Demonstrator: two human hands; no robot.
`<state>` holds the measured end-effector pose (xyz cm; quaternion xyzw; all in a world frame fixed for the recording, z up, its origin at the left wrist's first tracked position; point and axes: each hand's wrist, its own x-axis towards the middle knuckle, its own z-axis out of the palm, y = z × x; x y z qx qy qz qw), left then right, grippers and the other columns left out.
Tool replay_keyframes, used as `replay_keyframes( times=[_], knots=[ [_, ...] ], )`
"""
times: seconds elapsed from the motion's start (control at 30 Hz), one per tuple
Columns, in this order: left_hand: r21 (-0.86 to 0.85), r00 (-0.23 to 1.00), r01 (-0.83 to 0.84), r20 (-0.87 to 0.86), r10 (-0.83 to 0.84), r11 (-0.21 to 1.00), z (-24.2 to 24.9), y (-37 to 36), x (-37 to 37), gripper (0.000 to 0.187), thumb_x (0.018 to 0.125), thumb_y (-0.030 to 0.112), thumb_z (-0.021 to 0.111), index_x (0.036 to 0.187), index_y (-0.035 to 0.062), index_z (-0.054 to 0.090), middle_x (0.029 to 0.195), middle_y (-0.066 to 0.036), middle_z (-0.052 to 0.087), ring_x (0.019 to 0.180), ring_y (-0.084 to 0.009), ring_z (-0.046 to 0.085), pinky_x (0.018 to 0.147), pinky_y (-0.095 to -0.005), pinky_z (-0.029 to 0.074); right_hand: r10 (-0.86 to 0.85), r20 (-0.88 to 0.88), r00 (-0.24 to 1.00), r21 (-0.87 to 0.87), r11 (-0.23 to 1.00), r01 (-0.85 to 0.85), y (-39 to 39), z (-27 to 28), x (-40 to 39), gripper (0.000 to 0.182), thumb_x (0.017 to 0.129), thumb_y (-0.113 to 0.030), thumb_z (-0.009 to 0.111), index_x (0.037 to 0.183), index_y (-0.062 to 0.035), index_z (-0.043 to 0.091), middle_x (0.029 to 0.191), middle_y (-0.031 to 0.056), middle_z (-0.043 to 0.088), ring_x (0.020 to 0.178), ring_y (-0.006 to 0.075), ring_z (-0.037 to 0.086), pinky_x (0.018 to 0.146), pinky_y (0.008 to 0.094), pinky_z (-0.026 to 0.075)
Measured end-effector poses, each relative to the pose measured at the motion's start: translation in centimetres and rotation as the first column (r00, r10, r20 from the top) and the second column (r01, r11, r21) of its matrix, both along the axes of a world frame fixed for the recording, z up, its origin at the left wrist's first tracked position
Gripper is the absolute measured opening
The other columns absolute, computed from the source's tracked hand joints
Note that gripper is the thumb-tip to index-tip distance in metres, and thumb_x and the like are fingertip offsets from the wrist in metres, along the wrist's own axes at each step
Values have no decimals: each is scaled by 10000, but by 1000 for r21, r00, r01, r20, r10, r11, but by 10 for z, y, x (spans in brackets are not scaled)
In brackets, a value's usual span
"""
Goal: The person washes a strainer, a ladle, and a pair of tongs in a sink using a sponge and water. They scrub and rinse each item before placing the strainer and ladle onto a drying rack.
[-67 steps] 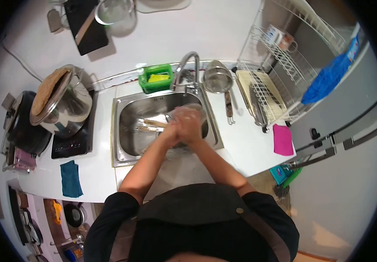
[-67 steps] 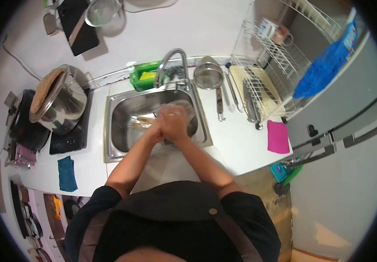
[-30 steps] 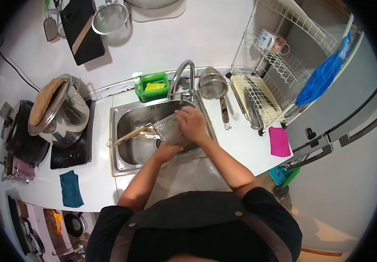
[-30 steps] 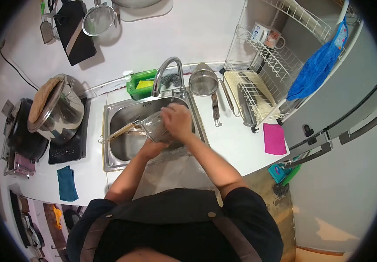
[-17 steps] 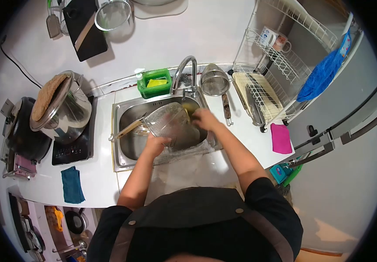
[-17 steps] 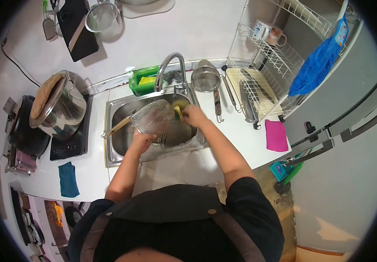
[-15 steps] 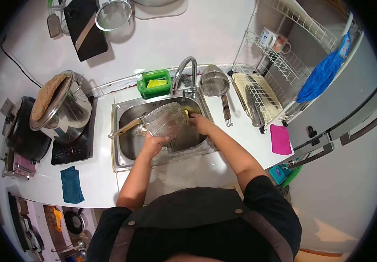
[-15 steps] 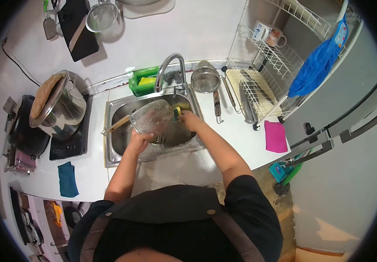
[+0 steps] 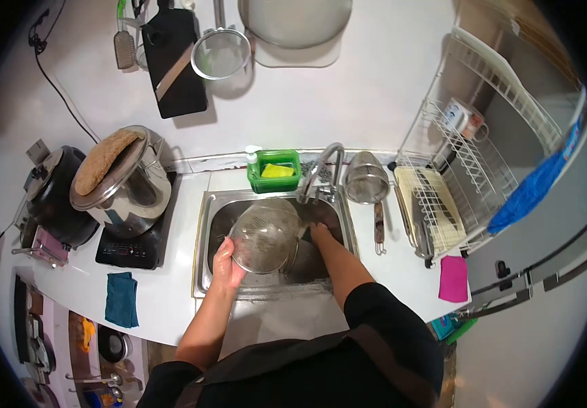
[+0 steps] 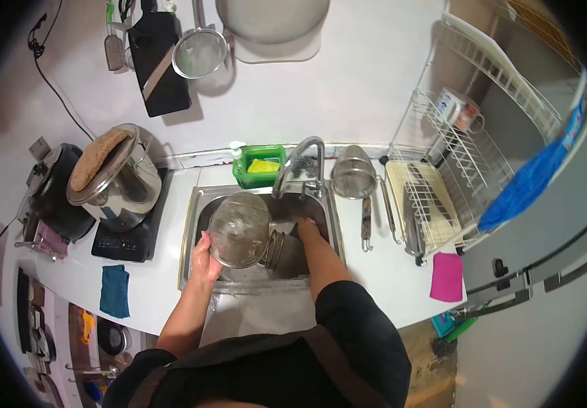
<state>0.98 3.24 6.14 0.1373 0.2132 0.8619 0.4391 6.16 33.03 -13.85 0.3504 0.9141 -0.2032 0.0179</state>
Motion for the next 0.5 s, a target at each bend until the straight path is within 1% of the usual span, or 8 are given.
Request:
replay_keyframes(
  times=[0.03, 0.1, 0.2, 0.23, 0.3, 0.37, 0.43, 0.5],
  knots=[
    [-18, 982, -61, 177, 63, 998, -5, 0, -3, 472, 831, 315, 490, 1142, -32, 417, 1121, -153, 495, 1041, -266, 472, 911, -394, 367, 13, 2, 1000, -3, 1000, -13, 8, -21, -8, 314, 788, -164, 444, 1083, -85, 516, 1124, 166, 476, 1073, 329, 442, 889, 395, 381],
    [-13, 972, -90, 217, 91, 996, -16, 1, -10, 464, 864, 337, 423, 1140, -36, 421, 1139, -151, 487, 1061, -271, 454, 931, -404, 342, 397, 455, 797, 169, 840, -515, 26, -77, -26, 300, 694, -208, 562, 961, -73, 578, 982, 156, 550, 965, 306, 519, 844, 381, 414],
    [-120, 930, -191, 297, 219, 974, -36, 7, -22, 442, 871, 354, 411, 1102, -21, 450, 1107, -136, 507, 1039, -261, 469, 912, -395, 367, 257, -127, 958, 98, 964, -246, -12, 59, -4, 261, 670, -162, 555, 898, -34, 572, 937, 206, 546, 853, 335, 553, 748, 379, 447],
    [-136, 926, -184, 308, 218, 973, -40, 5, -23, 442, 871, 354, 411, 1102, -21, 450, 1107, -136, 507, 1039, -261, 469, 912, -395, 367, 148, -304, 941, 46, 989, -140, -24, 90, -3, 267, 649, -148, 577, 880, -15, 562, 909, 209, 548, 818, 336, 560, 725, 365, 455],
    [-222, 922, -211, 277, 269, 952, -45, 6, -24, 429, 878, 352, 396, 1088, -17, 457, 1094, -132, 513, 1033, -256, 473, 904, -396, 373, -17, -679, 734, -154, 981, -119, -55, 140, 11, 377, 599, -160, 644, 938, -28, 543, 948, 136, 531, 922, 289, 519, 806, 328, 408],
    [-277, 917, -192, 292, 273, 942, -49, 9, -21, 433, 893, 349, 357, 1107, -17, 443, 1114, -130, 501, 1031, -256, 475, 911, -395, 367, -232, -883, 408, -357, 897, -261, -80, 97, -10, 498, 630, -144, 629, 1085, -44, 452, 975, 105, 481, 958, 229, 481, 834, 321, 373],
    [-314, 937, -238, 176, 303, 919, -40, 14, -10, 439, 904, 347, 313, 1123, -15, 430, 1134, -127, 489, 1030, -252, 477, 913, -394, 367, -216, -897, 386, -397, 780, -484, -124, 179, 15, 561, 662, -73, 611, 1168, -62, 368, 1066, 29, 460, 987, 153, 451, 896, 277, 323],
    [-290, 958, -184, 162, 238, 939, -44, 16, -9, 437, 910, 339, 283, 1141, -8, 417, 1152, -127, 477, 1032, -248, 477, 912, -394, 368, -215, -956, 199, -292, 646, -705, -141, 198, 12, 575, 654, -174, 656, 1160, -84, 397, 1068, 91, 448, 953, 205, 476, 868, 310, 354]
  ],
)
